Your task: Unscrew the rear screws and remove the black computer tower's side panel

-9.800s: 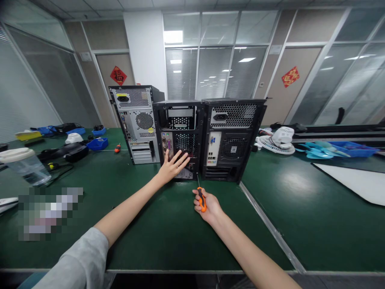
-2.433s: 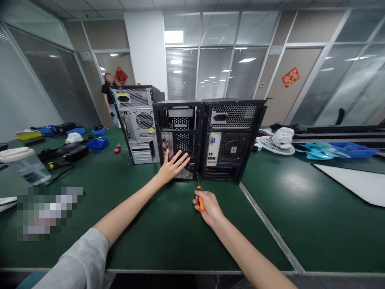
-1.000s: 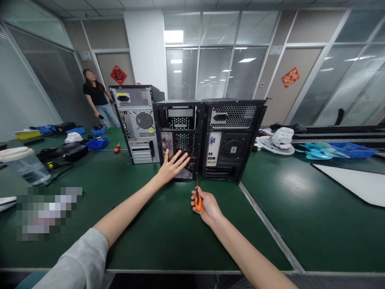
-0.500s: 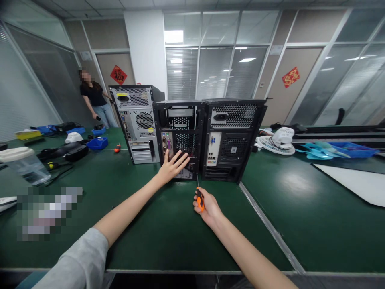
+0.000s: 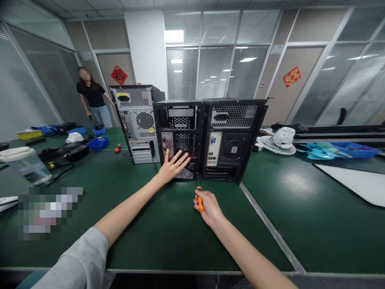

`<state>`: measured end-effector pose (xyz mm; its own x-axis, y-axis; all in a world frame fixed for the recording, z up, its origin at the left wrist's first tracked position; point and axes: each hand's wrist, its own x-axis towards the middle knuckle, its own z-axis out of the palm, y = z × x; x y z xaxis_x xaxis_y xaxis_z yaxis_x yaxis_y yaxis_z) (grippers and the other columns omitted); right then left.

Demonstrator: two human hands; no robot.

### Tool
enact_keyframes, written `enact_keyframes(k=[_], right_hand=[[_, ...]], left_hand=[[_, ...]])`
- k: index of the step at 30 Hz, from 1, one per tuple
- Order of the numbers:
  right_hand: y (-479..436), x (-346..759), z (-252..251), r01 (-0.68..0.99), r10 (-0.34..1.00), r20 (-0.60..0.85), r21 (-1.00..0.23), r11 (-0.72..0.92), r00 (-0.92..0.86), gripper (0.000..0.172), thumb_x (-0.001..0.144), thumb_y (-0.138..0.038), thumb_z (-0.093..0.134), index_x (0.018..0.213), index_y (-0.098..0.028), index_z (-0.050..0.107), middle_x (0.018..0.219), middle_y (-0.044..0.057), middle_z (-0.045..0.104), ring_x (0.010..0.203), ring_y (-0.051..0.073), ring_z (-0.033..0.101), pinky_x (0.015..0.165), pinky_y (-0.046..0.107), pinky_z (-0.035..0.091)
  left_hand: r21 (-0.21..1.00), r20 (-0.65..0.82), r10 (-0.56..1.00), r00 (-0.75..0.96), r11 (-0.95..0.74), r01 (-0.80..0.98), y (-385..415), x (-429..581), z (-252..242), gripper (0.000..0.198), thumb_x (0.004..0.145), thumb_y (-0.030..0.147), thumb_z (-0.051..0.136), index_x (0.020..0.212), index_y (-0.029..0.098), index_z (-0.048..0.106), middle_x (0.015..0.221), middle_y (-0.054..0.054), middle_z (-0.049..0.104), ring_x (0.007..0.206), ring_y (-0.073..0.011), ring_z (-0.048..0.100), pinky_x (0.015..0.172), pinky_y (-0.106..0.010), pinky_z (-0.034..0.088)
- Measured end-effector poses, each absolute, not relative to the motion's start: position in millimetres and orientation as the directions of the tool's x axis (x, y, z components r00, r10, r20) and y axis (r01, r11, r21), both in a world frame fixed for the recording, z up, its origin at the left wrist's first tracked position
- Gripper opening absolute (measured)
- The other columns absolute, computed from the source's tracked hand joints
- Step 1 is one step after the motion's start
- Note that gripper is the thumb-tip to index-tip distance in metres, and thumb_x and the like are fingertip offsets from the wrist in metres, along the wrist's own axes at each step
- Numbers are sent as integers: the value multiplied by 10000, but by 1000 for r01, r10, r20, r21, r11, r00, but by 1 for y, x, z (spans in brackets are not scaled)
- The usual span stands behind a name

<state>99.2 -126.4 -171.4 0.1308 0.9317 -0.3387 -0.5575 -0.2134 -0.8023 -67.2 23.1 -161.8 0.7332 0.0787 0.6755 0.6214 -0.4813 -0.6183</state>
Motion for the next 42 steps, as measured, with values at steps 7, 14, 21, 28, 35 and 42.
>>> enact_keyframes(k=[7,14,21,28,35,42], right_hand=[[-128,98,-168,-559,930,-347,-798,-227,119,274,711,-124,733,625,-170,477,537,-4,527,451,75,485,371,176,391],[-128,99,-168,-550,929,-358,-797,-250,97,244,747,-143,713,599,-145,518,530,18,552,459,85,506,414,199,441],[-128,99,-168,-546,927,-365,-796,-262,88,243,746,-162,722,593,-142,535,524,19,554,466,92,519,437,214,469],[-129,97,-166,-545,922,-372,-798,-258,108,222,781,-150,681,606,-138,545,533,15,560,473,91,532,443,210,485],[-130,96,-165,-534,912,-393,-800,-274,121,198,785,-155,678,631,-136,557,536,18,581,461,103,561,447,222,503],[-131,97,-164,-533,923,-362,-811,-243,131,150,795,-136,649,657,-113,597,563,24,613,445,116,579,416,234,500]], left_hand=[[-625,679,71,730,-467,626,23,-67,-162,500,936,132,440,1432,193,434,1549,-117,313,1467,-293,199,1122,-703,16],[-620,673,92,734,-470,628,23,-67,-163,505,936,137,443,1437,196,426,1550,-124,312,1467,-295,201,1118,-709,27],[-625,682,69,728,-463,629,23,-67,-162,494,939,145,443,1431,193,435,1549,-124,314,1473,-290,177,1122,-703,15],[-638,691,42,722,-435,636,22,-66,-160,471,943,149,440,1412,188,461,1551,-102,315,1470,-292,195,1129,-696,8],[-643,688,45,724,-424,638,21,-66,-160,472,941,143,436,1410,190,466,1548,-98,320,1460,-291,235,1131,-692,-1],[-628,678,73,732,-461,627,23,-66,-162,484,946,140,425,1428,182,437,1563,-101,279,1461,-299,217,1122,-704,24]])
